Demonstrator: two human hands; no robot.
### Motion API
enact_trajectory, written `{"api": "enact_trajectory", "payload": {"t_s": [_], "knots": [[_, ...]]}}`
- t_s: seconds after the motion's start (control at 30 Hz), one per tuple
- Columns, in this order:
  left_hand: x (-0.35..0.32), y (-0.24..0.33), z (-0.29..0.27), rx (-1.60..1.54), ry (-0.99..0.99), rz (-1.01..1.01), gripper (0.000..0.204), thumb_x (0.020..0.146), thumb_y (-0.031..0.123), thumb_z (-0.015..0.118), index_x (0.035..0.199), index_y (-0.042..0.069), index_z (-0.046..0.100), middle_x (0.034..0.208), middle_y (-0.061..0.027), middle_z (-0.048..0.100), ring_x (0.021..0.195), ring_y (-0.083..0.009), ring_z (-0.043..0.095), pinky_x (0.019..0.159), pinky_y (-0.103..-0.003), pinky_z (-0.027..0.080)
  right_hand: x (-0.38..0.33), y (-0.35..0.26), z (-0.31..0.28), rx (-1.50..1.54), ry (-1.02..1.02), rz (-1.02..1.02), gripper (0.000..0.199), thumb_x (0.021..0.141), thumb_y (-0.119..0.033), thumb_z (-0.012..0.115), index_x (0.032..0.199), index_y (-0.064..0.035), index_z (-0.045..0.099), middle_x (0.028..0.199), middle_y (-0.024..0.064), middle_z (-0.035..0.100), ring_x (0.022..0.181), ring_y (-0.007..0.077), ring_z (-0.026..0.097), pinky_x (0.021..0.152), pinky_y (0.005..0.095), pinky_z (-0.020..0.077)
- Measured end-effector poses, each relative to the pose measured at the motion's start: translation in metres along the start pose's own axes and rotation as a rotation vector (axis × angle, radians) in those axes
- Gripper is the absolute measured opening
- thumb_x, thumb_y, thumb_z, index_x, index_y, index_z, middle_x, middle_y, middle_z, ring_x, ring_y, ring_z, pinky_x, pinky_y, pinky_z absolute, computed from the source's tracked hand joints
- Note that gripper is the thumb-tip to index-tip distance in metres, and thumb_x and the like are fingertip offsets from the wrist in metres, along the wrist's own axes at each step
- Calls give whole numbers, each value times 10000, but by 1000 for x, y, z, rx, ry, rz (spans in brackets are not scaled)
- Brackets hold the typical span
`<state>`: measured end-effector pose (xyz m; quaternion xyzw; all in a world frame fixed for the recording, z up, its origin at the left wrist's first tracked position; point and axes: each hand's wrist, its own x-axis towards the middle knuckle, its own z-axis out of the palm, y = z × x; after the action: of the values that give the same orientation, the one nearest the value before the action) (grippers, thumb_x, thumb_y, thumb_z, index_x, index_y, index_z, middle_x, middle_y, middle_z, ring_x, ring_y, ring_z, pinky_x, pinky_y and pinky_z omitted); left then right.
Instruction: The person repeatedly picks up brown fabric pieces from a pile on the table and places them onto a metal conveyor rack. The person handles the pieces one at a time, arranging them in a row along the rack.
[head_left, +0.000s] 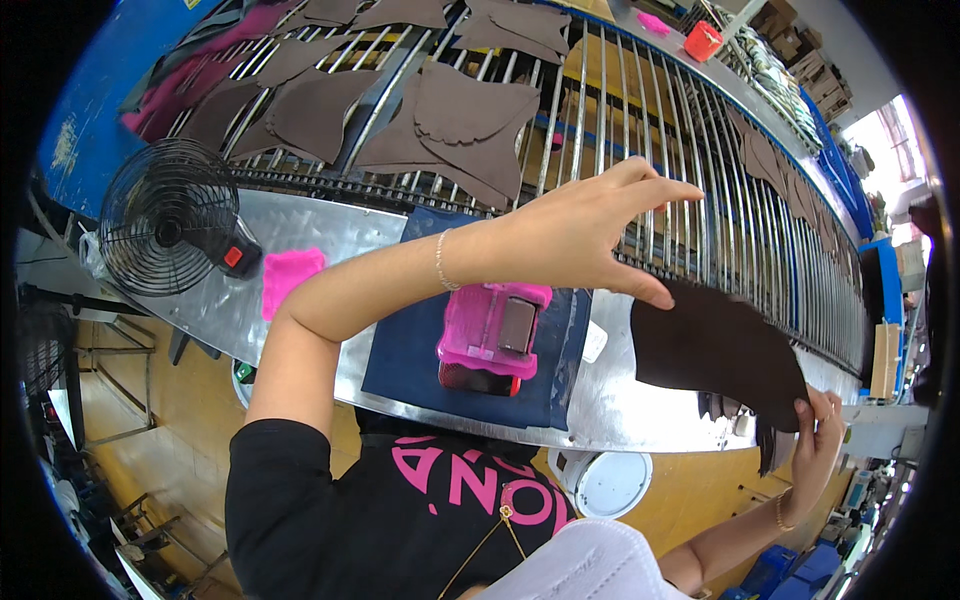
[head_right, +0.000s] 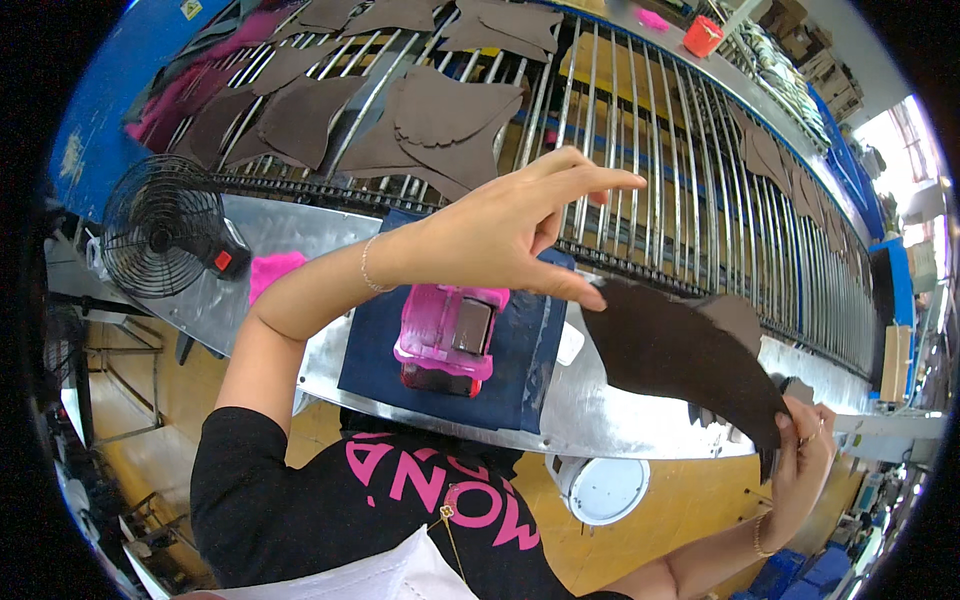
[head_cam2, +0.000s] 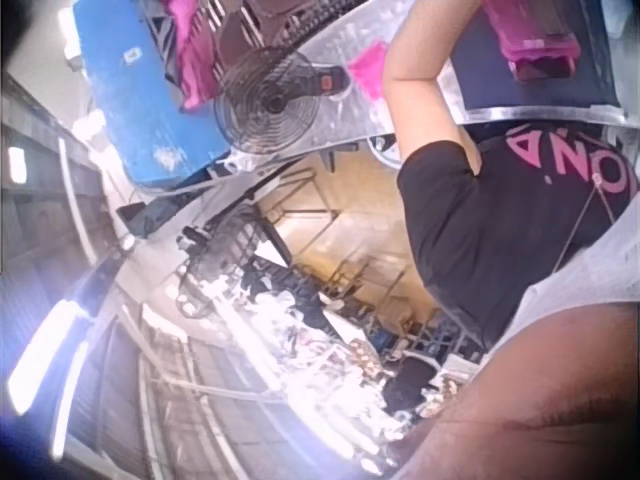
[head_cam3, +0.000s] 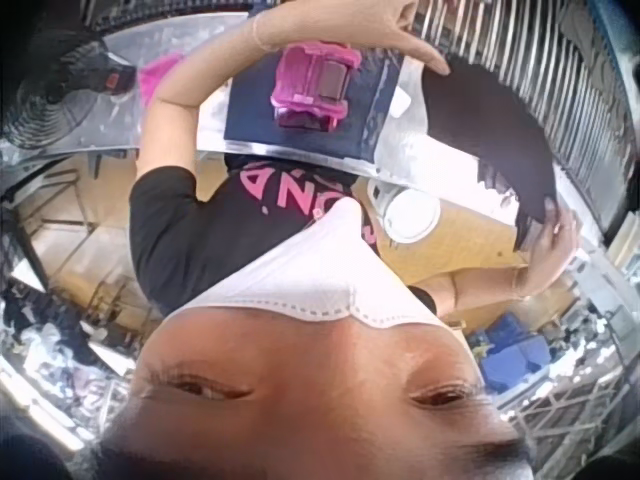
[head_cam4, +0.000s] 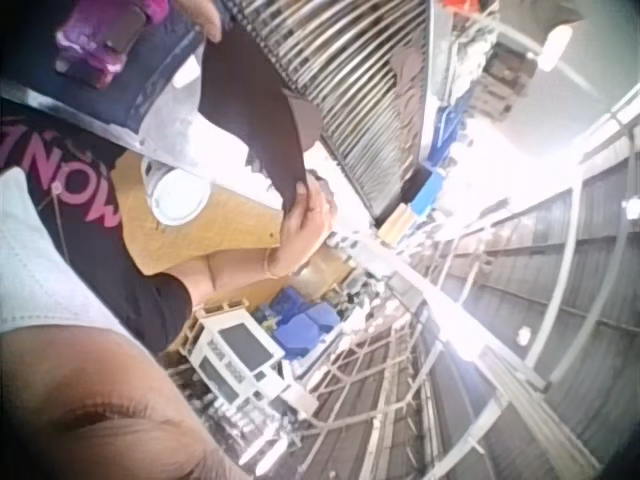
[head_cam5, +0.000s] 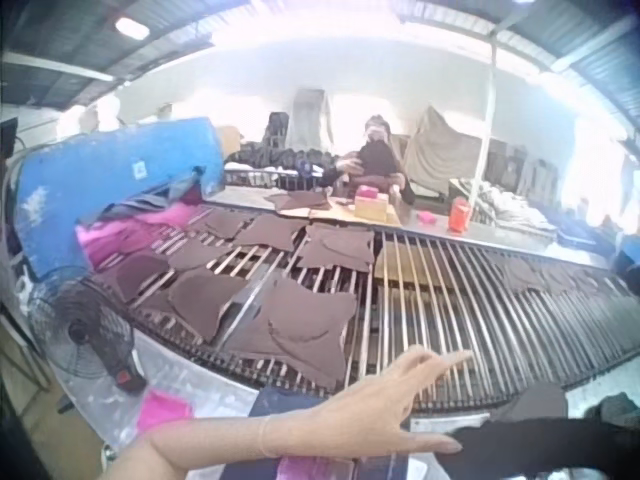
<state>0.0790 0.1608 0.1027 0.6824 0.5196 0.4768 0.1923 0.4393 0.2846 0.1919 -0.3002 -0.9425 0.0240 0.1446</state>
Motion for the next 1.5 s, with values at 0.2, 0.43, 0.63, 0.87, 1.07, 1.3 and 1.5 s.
{"api": "enact_trajectory", "payload": {"t_s": [0.2, 0.43, 0.63, 0.87, 1.07, 1.3, 1.5], "knots": [[14, -32, 3, 161, -74, 257, 492, 802, 337, 688, 1202, 84, 554, 909, -81, 559, 830, -174, 581, 673, -307, 483, 90, -35, -9, -111, -135, -199, 99, 766, -13, 633, 862, -27, 648, 723, 110, 615, 674, 255, 517, 828, 374, 368], [-22, -65, -42, -292, 147, -462, 312, 889, 186, 597, 1090, -51, 571, 647, -86, 597, 425, -99, 552, 410, -244, 438, 186, -102, 6, -377, 235, -434, 305, 801, -96, 629, 1105, -114, 617, 1039, 81, 652, 998, 207, 590, 1029, 397, 275], [-58, -197, -107, -618, 747, -533, 332, 942, 108, 467, 1258, 30, 406, 965, -86, 571, 510, -139, 586, 438, -235, 508, 169, -73, 7, -276, 438, -299, 238, 868, -121, 597, 1103, -90, 618, 1115, 44, 637, 1081, 184, 553, 1044, 375, 251], [-105, -339, -203, -624, 1255, -609, 410, 946, 36, 410, 1322, -33, 262, 982, -191, 537, 650, -224, 643, 487, -272, 547, 129, -34, 102, -155, 93, -1, 184, 834, -123, 617, 1016, -98, 625, 1042, 41, 639, 1040, 193, 560, 1030, 403, 226], [-100, -387, -225, -666, 1359, -740, 479, 936, 13, 393, 1372, -12, 198, 1037, -220, 534, 656, -237, 646, 486, -273, 547, 76, -15, 107, -111, -33, 320, 183, 864, -218, 597, 997, -98, 635, 1002, 49, 640, 1004, 202, 558, 1012, 386, 248], [-92, -399, -224, -643, 1425, -743, 519, 944, 39, 407, 1393, -63, 168, 1032, -266, 539, 670, -297, 666, 505, -286, 577, 63, -14, 109, -104, -53, 381, 207, 886, -245, 579, 1011, -90, 632, 972, 53, 640, 961, 206, 542, 995, 365, 265], [-118, -389, -241, -879, 1090, -849, 476, 929, 254, 548, 1230, -64, 362, 830, -201, 595, 742, -308, 674, 560, -311, 594, 55, -2, 113, -91, -31, 356, 218, 891, -231, 574, 1008, -59, 638, 947, 69, 652, 932, 221, 565, 939, 336, 327]]}}
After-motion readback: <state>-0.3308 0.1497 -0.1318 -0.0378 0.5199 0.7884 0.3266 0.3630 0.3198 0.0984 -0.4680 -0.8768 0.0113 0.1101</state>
